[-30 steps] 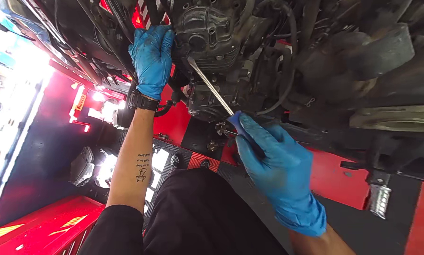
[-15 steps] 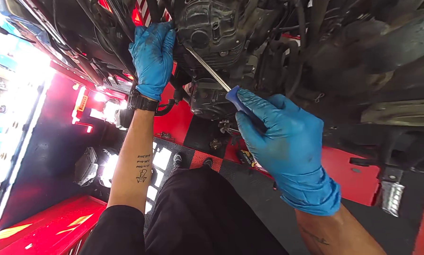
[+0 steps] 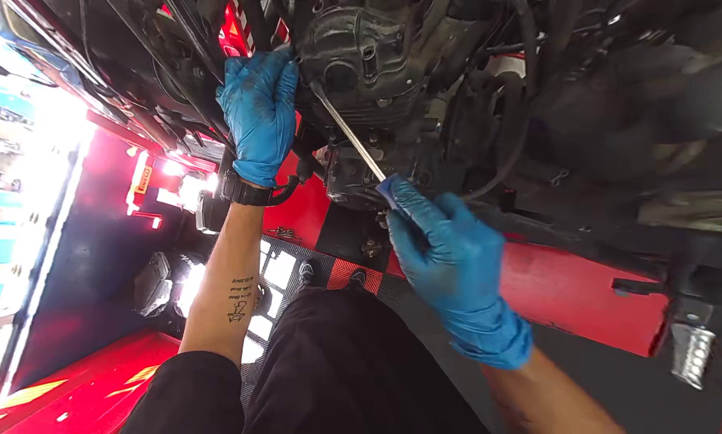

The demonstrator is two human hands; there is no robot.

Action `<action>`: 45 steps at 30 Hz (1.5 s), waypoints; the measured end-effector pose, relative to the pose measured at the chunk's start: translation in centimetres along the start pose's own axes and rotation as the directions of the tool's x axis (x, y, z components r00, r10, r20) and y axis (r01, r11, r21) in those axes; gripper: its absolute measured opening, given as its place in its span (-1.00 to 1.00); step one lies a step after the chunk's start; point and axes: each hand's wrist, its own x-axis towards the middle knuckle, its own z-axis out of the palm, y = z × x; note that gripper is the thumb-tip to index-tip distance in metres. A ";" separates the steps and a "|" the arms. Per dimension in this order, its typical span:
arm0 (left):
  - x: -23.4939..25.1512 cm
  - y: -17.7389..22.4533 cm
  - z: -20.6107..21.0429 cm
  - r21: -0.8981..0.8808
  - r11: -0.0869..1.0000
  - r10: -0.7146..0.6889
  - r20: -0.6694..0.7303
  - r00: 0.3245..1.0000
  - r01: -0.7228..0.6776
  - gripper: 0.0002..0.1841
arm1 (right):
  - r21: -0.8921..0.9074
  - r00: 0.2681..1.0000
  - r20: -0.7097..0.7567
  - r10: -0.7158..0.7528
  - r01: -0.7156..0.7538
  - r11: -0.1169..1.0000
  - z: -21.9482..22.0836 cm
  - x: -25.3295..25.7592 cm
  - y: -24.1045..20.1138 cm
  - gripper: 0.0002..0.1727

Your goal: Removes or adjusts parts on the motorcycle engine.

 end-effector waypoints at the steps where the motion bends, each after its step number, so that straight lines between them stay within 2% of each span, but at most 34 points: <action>1: 0.0 0.0 0.1 -0.005 1.000 0.008 -0.012 1.000 -0.008 -0.69 | 0.080 0.999 -0.032 0.027 -0.025 0.996 0.9 -0.5 0.4 -0.61; 3: 0.1 -0.1 0.4 -0.025 0.999 0.030 -0.040 0.999 -0.031 -0.70 | 0.106 0.998 -0.049 0.040 -0.034 0.994 1.1 -0.5 0.7 -0.62; 6: -0.1 -0.2 0.6 -0.033 0.999 0.036 -0.057 0.998 -0.038 -0.70 | -0.095 0.998 -0.062 -0.017 0.011 0.995 1.1 -0.6 0.6 -0.60; 7: -0.1 -0.1 0.7 -0.036 0.999 0.030 -0.064 0.997 -0.033 -0.70 | -0.108 0.998 -0.065 -0.020 0.013 0.994 1.8 -0.9 0.9 -0.59; 13: -0.4 -0.3 0.6 -0.085 0.996 0.020 -0.102 0.995 -0.029 -0.67 | 0.084 0.975 -0.213 -0.065 0.085 0.993 9.3 -1.0 4.4 -0.59; 18: -0.3 -0.4 0.2 -0.008 1.000 0.007 -0.010 1.000 -0.007 -0.63 | 0.123 0.978 -0.205 -0.041 0.067 0.990 9.0 -0.5 4.1 -0.58; 22: -0.2 -0.4 0.6 -0.012 1.000 -0.009 -0.028 1.000 0.008 -0.61 | 0.169 0.976 -0.218 -0.027 0.065 0.983 8.5 -0.3 4.0 -0.58; 25: -0.4 0.0 1.1 0.032 0.999 -0.037 -0.077 0.996 0.040 -0.63 | 0.279 0.988 -0.153 0.012 0.031 0.960 6.8 -2.7 4.3 -0.58; 28: -0.6 0.3 1.8 0.100 0.995 0.005 -0.144 0.990 0.010 -0.62 | 0.367 0.991 0.106 0.082 -0.115 0.923 5.9 -9.5 6.0 -0.57; 30: -0.8 0.2 2.0 0.152 0.988 0.044 -0.176 0.983 -0.017 -0.61 | 0.360 0.911 0.353 0.213 -0.342 0.868 8.3 -15.3 8.0 -0.62; 32: -1.0 0.1 2.2 0.167 0.986 0.051 -0.185 0.981 -0.020 -0.62 | 0.257 0.733 0.557 0.391 -0.600 0.757 13.2 -20.1 10.4 -0.60; 34: -0.8 0.0 2.3 0.162 0.986 0.054 -0.177 0.983 -0.025 -0.62 | 0.187 0.569 0.620 0.539 -0.775 0.603 19.2 -22.5 12.4 -0.57; 36: -0.7 -0.3 2.1 0.185 0.982 0.074 -0.168 0.983 -0.043 -0.62 | 0.151 0.454 0.626 0.635 -0.869 0.472 25.0 -22.5 14.2 -0.55; 37: -0.7 -0.3 2.1 0.199 0.979 0.085 -0.166 0.982 -0.051 -0.63 | 0.142 0.419 0.615 0.668 -0.892 0.429 27.7 -22.2 15.0 -0.54; 41: -0.7 -0.4 1.7 0.229 0.970 0.113 -0.146 0.983 -0.078 -0.65 | 0.147 0.388 0.458 0.800 -0.920 0.362 35.4 -19.8 16.6 -0.51; 45: -0.8 -0.7 1.7 0.237 0.969 0.101 -0.128 0.987 -0.069 -0.63 | -0.006 0.317 0.255 0.914 -0.944 0.329 38.5 -17.5 17.4 -0.48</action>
